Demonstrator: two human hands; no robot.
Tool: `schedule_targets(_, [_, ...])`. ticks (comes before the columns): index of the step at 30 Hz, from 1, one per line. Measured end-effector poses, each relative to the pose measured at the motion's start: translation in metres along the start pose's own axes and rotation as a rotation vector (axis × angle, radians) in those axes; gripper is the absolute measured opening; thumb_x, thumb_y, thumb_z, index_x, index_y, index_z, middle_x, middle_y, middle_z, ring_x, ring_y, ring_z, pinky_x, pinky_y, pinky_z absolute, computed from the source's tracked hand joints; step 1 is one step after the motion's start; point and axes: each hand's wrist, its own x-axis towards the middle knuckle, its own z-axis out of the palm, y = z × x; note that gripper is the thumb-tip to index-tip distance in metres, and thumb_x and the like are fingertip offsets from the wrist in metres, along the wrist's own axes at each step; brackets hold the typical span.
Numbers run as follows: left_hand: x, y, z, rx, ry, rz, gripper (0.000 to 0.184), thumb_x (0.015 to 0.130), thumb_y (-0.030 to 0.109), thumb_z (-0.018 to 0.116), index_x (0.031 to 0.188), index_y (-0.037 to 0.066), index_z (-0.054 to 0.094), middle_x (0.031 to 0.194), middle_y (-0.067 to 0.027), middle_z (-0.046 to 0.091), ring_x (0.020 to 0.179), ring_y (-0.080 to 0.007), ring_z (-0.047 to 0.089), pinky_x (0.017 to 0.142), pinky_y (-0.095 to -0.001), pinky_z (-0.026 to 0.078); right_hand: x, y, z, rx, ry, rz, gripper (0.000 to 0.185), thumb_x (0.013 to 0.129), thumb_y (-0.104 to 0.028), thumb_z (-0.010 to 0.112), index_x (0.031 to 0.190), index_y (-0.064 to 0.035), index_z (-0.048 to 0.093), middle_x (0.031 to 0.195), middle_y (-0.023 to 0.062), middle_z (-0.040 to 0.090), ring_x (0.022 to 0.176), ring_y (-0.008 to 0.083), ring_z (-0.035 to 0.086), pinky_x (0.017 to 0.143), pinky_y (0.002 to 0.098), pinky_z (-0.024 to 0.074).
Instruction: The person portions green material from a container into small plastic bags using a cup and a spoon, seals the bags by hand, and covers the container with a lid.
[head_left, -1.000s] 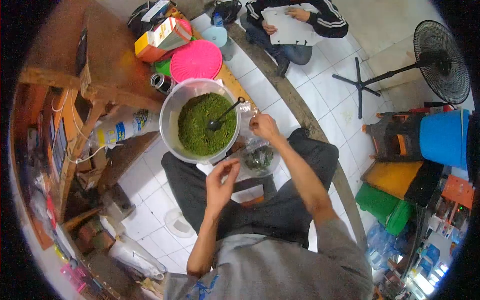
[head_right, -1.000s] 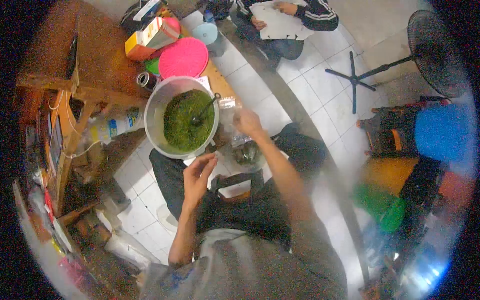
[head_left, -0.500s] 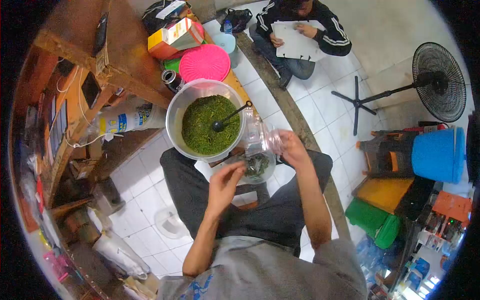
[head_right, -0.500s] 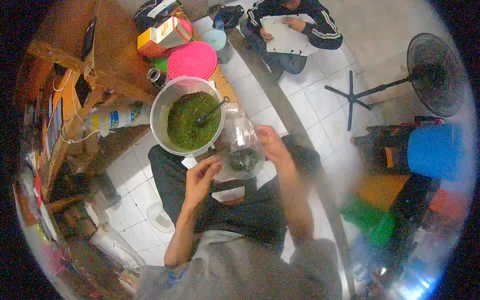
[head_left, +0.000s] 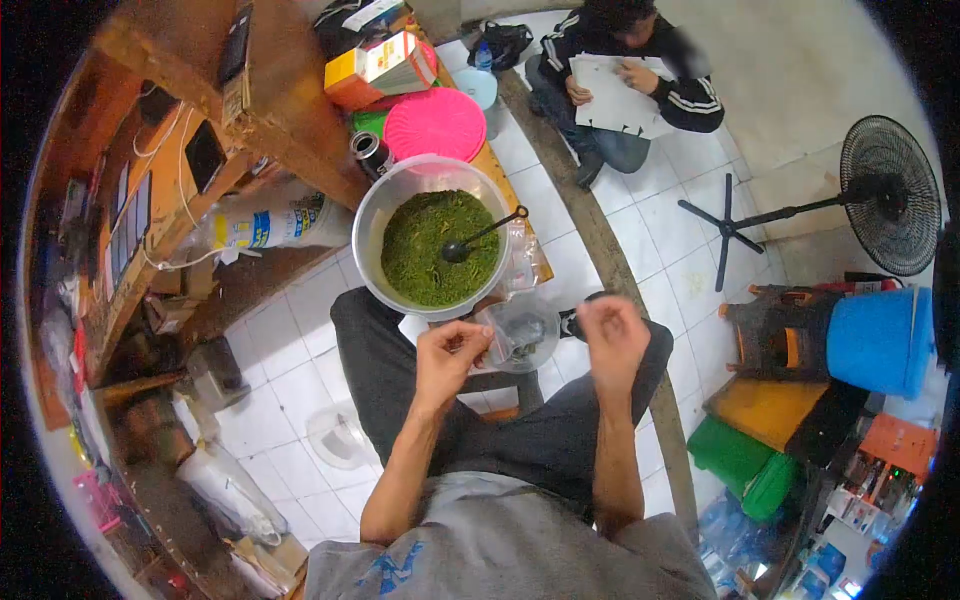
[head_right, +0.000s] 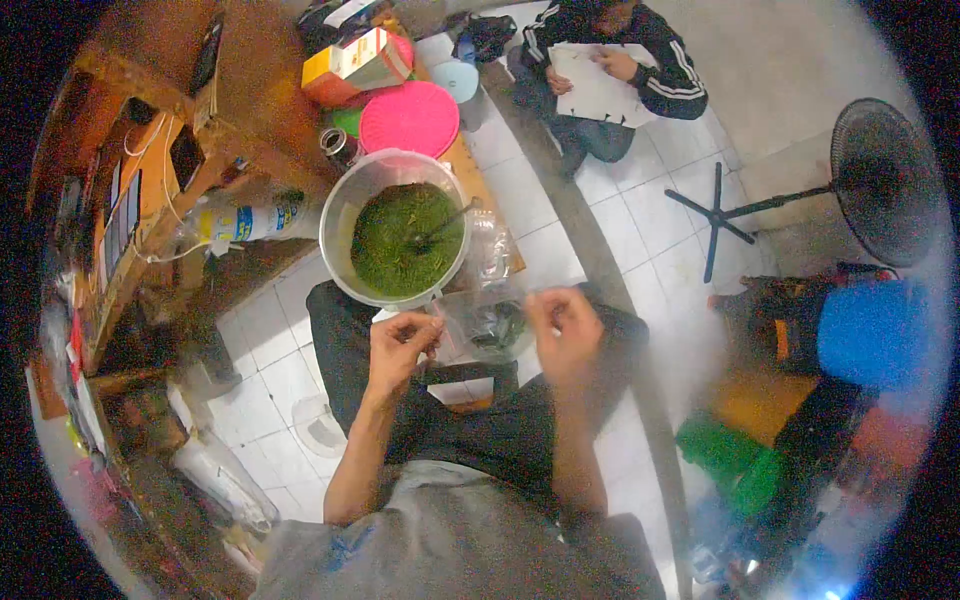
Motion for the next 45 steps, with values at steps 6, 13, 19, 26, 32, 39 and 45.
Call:
schedule_targets(6, [-0.008,-0.013,0.016,-0.105,0.026,0.046,0.013,0.093,0.012,0.078,0.089,0.001,0.075,0.080,-0.0042,0.072,0.069,-0.0090,0.064,0.060,-0.0230,0.050,-0.032,-0.019,0.042,-0.182,-0.384,-0.189,0.023,0.086,-0.007,0.080,0.107,-0.0011,0.074,0.096,0.0133,0.076,0.084,0.0201,0.075,0.076,0.0316,0.0602])
schedule_targets(13, [-0.012,0.000,0.010,0.100,0.059,0.080,0.011,0.094,0.009,0.075,0.087,0.001,0.072,0.077,0.0000,0.068,0.070,-0.0061,0.060,0.061,-0.0232,0.048,-0.030,-0.017,0.045,-0.172,-0.477,-0.153,0.031,0.090,0.000,0.070,0.121,0.0013,0.069,0.105,0.0165,0.077,0.091,0.0223,0.077,0.080,0.0331,0.0617])
schedule_targets(19, [-0.012,-0.021,0.005,0.113,-0.011,0.200,0.011,0.094,0.006,0.071,0.085,0.002,0.068,0.076,0.0031,0.063,0.072,-0.0062,0.055,0.064,-0.0251,0.046,-0.028,0.009,0.057,0.009,-0.349,-0.021,0.027,0.093,0.004,0.066,0.119,0.0046,0.068,0.097,0.0123,0.076,0.087,0.0156,0.074,0.077,0.0297,0.0610])
schedule_targets(26, [-0.010,0.005,-0.001,0.761,0.291,0.556,0.015,0.075,0.012,0.078,0.073,0.005,0.065,0.070,-0.0116,0.065,0.062,-0.0296,0.063,0.061,-0.0400,0.052,-0.016,-0.001,0.054,-0.501,-0.314,-0.449,0.024,0.081,0.007,0.072,0.105,0.0053,0.072,0.086,0.0162,0.072,0.072,0.0158,0.072,0.067,0.0267,0.0572])
schedule_targets(32, [0.000,0.025,-0.019,-0.034,0.120,0.325,0.049,0.087,0.013,0.081,0.129,0.006,0.058,0.088,-0.0056,0.070,0.087,-0.0158,0.065,0.077,-0.0352,0.055,-0.011,-0.020,0.064,0.213,-0.301,0.126,0.017,0.088,0.006,0.073,0.105,0.0022,0.070,0.093,0.0124,0.074,0.080,0.0150,0.071,0.069,0.0281,0.0596])
schedule_targets(39, [-0.008,0.042,-0.045,0.188,0.065,0.265,0.048,0.093,-0.001,0.068,0.139,0.004,0.056,0.086,-0.0052,0.071,0.065,-0.0107,0.066,0.058,-0.0259,0.054,-0.009,-0.028,0.061,0.188,-0.423,-0.030,0.014,0.089,0.008,0.072,0.102,0.0057,0.072,0.100,0.0121,0.072,0.086,0.0148,0.070,0.077,0.0280,0.0601])
schedule_targets(45, [-0.019,0.066,-0.048,0.772,0.077,0.686,0.081,0.071,0.032,0.087,0.141,0.006,0.057,0.146,-0.0162,0.054,0.139,-0.0338,0.046,0.119,-0.0516,0.029,0.000,-0.059,0.063,-0.156,-0.708,0.000,0.033,0.084,0.005,0.075,0.117,0.0005,0.075,0.105,0.0109,0.072,0.087,0.0142,0.071,0.075,0.0260,0.0594])
